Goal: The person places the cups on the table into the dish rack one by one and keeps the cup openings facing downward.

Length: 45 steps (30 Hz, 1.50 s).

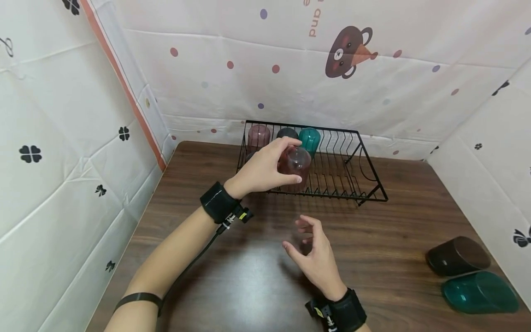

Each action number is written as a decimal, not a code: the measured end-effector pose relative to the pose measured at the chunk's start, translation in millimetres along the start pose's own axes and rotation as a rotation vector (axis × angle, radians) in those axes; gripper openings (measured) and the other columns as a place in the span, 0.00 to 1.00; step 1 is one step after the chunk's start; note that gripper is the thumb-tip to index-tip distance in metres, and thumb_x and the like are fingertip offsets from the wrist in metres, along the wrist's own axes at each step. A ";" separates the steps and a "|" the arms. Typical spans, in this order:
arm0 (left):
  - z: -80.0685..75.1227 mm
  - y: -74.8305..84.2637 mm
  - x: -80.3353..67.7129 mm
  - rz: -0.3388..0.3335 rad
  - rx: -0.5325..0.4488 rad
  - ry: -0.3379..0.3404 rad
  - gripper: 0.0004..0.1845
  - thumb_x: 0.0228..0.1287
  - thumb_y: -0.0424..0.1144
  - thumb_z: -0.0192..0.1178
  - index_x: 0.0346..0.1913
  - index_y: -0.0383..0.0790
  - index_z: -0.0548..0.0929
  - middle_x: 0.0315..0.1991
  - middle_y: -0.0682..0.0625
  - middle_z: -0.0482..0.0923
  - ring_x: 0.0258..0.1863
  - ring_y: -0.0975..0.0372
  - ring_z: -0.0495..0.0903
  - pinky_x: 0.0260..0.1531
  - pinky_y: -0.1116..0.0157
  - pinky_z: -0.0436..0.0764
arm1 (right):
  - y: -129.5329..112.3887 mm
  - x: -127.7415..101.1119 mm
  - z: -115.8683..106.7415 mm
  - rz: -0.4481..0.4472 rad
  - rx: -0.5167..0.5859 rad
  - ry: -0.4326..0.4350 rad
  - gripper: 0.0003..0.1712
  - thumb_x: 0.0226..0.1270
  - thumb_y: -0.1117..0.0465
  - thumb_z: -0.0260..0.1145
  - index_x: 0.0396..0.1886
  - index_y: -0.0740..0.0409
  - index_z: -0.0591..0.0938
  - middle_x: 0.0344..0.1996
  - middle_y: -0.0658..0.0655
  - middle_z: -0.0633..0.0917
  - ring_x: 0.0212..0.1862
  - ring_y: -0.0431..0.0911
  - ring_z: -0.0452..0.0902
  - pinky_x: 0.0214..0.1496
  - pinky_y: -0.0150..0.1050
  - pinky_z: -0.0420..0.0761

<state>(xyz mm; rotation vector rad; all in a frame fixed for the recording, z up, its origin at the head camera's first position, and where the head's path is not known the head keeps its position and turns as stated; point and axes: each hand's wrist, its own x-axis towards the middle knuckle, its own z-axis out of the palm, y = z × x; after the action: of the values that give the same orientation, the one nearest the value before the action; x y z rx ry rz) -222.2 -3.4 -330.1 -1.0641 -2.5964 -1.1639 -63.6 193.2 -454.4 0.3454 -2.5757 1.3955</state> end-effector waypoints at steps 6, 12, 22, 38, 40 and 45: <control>4.8 -9.7 18.8 -0.029 0.063 -0.016 0.41 0.59 0.54 0.73 0.74 0.52 0.68 0.65 0.51 0.73 0.59 0.61 0.76 0.57 0.56 0.80 | -1.0 -0.7 0.6 -0.008 0.007 0.002 0.42 0.61 0.55 0.78 0.71 0.46 0.66 0.59 0.58 0.80 0.56 0.53 0.79 0.49 0.47 0.81; 7.0 -19.8 31.6 -0.073 0.121 -0.040 0.41 0.59 0.55 0.73 0.73 0.52 0.69 0.62 0.50 0.76 0.59 0.60 0.78 0.56 0.56 0.80 | 0.5 -1.6 1.7 -0.028 -0.005 0.009 0.41 0.61 0.56 0.78 0.70 0.48 0.67 0.57 0.59 0.81 0.55 0.54 0.80 0.47 0.45 0.82; 9.6 -24.2 38.0 -0.140 0.241 -0.091 0.40 0.58 0.57 0.73 0.71 0.53 0.69 0.62 0.51 0.79 0.58 0.59 0.79 0.58 0.50 0.76 | 0.1 -2.6 1.2 -0.013 -0.011 0.003 0.39 0.62 0.56 0.77 0.70 0.47 0.68 0.57 0.59 0.82 0.53 0.53 0.80 0.47 0.47 0.82; 29.7 -36.6 39.4 -0.167 0.416 -0.181 0.41 0.54 0.61 0.74 0.68 0.54 0.69 0.58 0.52 0.81 0.53 0.57 0.82 0.55 0.49 0.71 | -1.0 -0.9 1.9 0.003 -0.019 -0.004 0.35 0.64 0.55 0.75 0.68 0.45 0.69 0.56 0.58 0.82 0.50 0.50 0.81 0.46 0.46 0.82; 30.8 -37.3 38.9 -0.168 0.418 -0.182 0.41 0.53 0.61 0.74 0.67 0.54 0.69 0.58 0.52 0.81 0.52 0.58 0.82 0.54 0.49 0.71 | -0.8 -0.7 1.9 0.001 -0.021 -0.005 0.35 0.65 0.55 0.75 0.68 0.45 0.69 0.55 0.58 0.83 0.50 0.49 0.81 0.45 0.45 0.82; 30.6 -37.9 37.6 -0.166 0.421 -0.186 0.40 0.52 0.61 0.75 0.65 0.54 0.69 0.56 0.52 0.82 0.50 0.58 0.82 0.53 0.50 0.72 | -0.1 0.1 1.8 -0.004 -0.024 -0.004 0.35 0.65 0.55 0.75 0.68 0.47 0.70 0.55 0.57 0.83 0.48 0.47 0.81 0.45 0.45 0.82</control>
<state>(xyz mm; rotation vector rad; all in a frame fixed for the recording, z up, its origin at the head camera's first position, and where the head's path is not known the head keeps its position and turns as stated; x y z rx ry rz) -269.0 21.2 -361.6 -0.9145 -2.9327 -0.5152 -63.8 191.6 -455.2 0.3502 -2.5912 1.3620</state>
